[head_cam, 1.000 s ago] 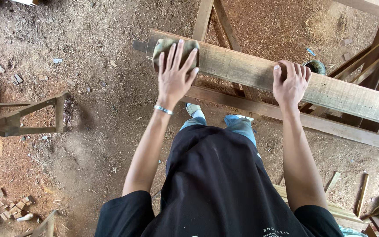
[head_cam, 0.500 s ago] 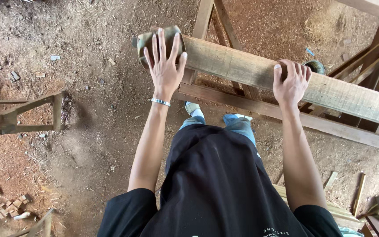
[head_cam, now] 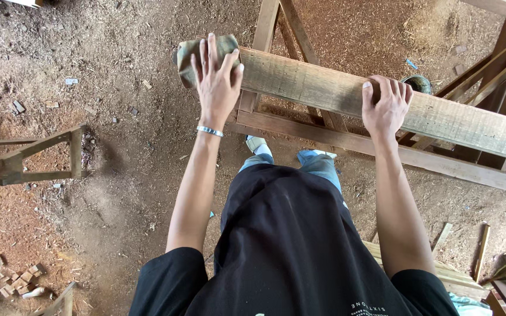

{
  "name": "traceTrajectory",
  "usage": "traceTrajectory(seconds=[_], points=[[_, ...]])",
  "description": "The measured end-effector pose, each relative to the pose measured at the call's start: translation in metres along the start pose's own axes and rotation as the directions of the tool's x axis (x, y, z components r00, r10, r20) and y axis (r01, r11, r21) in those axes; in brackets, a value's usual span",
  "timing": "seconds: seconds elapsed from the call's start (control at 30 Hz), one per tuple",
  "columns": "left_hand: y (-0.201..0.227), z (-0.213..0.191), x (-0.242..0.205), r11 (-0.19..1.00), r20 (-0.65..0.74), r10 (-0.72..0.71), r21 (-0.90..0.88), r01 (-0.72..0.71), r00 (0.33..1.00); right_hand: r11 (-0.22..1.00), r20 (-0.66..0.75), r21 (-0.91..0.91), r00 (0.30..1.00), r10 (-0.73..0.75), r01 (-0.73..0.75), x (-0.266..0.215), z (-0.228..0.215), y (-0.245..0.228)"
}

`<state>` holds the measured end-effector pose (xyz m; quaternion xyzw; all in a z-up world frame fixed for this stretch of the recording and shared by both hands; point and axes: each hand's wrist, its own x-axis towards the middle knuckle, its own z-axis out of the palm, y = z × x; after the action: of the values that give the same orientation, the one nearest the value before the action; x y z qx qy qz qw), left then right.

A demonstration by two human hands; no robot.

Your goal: The person sands a long wooden beam by hand with sandpaper, rubbing the surface repeatedly in a back-and-forth motion.

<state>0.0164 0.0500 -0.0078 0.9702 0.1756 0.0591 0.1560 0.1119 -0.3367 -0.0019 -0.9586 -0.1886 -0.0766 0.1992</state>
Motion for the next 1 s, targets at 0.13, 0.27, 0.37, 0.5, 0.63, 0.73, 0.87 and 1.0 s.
traceTrajectory(seconds=[0.13,0.27,0.37,0.5,0.63,0.73,0.87,1.0], points=[[-0.002,0.008,-0.004,0.996,-0.120,0.054,-0.059,-0.061,0.991,1.000,-0.005,-0.029,1.000,-0.006,0.006,0.001,0.004,0.004],[-0.002,0.003,-0.006,0.993,-0.083,0.119,0.019,-0.118,0.989,0.997,-0.023,-0.071,0.999,-0.037,0.035,0.001,0.008,0.012],[0.012,-0.002,-0.008,0.987,-0.001,0.138,0.086,-0.138,0.990,0.999,-0.013,-0.051,1.000,-0.021,0.020,0.000,0.008,0.008],[0.069,0.013,-0.022,0.964,-0.037,0.264,-0.015,-0.264,0.964,0.999,-0.047,-0.015,0.998,-0.041,0.040,-0.002,0.002,0.002],[0.064,0.005,-0.028,0.952,0.044,0.299,-0.085,-0.295,0.953,0.998,-0.044,-0.029,0.997,-0.060,0.059,0.001,0.004,0.004],[0.045,-0.003,-0.022,0.938,0.017,0.345,-0.035,-0.344,0.938,0.999,-0.030,-0.025,0.999,-0.045,0.044,-0.002,0.005,0.007],[0.014,-0.012,-0.015,0.976,0.076,0.216,0.019,-0.218,0.973,0.999,-0.025,-0.030,0.999,-0.030,0.030,0.001,0.006,0.007],[-0.007,-0.012,0.001,0.993,-0.021,0.120,0.024,-0.119,0.993,0.999,-0.022,-0.044,0.999,-0.024,0.023,0.000,0.008,0.009]])
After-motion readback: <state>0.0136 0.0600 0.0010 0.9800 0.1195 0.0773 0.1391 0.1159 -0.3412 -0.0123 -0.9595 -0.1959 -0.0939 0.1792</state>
